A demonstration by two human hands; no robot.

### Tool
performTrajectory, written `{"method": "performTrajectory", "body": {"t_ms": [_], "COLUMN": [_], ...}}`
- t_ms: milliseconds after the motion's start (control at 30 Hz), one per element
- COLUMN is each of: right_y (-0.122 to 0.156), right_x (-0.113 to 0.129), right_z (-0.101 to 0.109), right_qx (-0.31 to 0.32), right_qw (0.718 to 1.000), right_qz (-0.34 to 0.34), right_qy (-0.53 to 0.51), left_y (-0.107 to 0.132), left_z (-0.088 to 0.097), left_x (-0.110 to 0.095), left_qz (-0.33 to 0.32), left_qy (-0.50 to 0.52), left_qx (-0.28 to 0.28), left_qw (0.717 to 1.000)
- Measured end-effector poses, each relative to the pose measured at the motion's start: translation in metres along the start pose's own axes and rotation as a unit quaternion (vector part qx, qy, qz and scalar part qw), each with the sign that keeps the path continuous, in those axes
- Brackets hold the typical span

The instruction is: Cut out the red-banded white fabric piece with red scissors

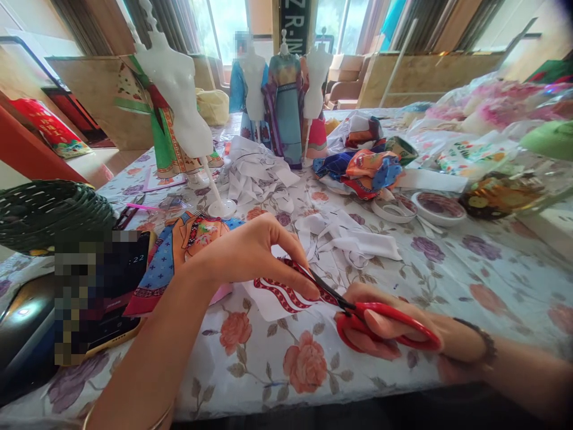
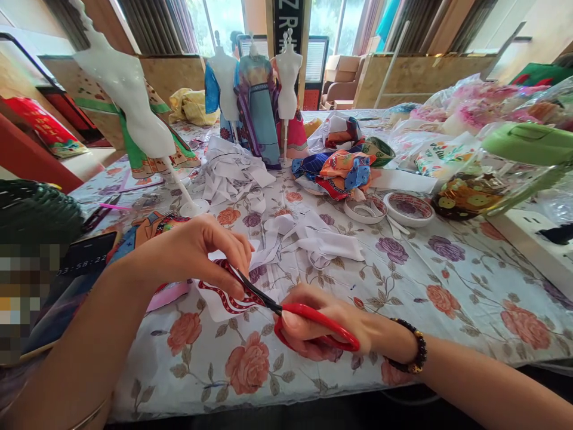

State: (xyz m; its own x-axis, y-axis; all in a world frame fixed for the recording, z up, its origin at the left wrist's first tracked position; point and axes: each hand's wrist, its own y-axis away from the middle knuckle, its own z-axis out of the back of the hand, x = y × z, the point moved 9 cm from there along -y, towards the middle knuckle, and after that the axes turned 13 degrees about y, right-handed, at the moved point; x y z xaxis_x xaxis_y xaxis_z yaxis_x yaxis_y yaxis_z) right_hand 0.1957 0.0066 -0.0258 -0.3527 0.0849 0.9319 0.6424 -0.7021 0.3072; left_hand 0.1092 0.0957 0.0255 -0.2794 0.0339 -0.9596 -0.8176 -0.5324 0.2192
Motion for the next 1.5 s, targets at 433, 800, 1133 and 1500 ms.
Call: {"method": "performTrajectory", "body": {"t_ms": [433,800,1133,1500], "right_y": [0.000,0.004,0.002,0.001], "right_x": [-0.003,-0.006,-0.003,-0.001], "right_z": [-0.003,-0.003,-0.002,-0.003], "right_qx": [-0.037,-0.051,-0.006,0.005], "right_qw": [0.999,0.995,1.000,1.000], "right_qz": [-0.006,0.015,0.018,0.027], "right_qy": [-0.025,-0.085,-0.023,0.014], "left_y": [-0.002,0.000,0.002,0.000], "left_z": [0.001,-0.001,0.000,-0.006], "left_x": [-0.003,-0.008,-0.005,-0.001], "left_qz": [-0.024,-0.017,-0.021,-0.001], "left_qy": [0.005,0.067,0.111,0.102], "left_qx": [-0.012,0.009,0.016,0.026], "left_qw": [1.000,0.998,0.993,0.994]}}
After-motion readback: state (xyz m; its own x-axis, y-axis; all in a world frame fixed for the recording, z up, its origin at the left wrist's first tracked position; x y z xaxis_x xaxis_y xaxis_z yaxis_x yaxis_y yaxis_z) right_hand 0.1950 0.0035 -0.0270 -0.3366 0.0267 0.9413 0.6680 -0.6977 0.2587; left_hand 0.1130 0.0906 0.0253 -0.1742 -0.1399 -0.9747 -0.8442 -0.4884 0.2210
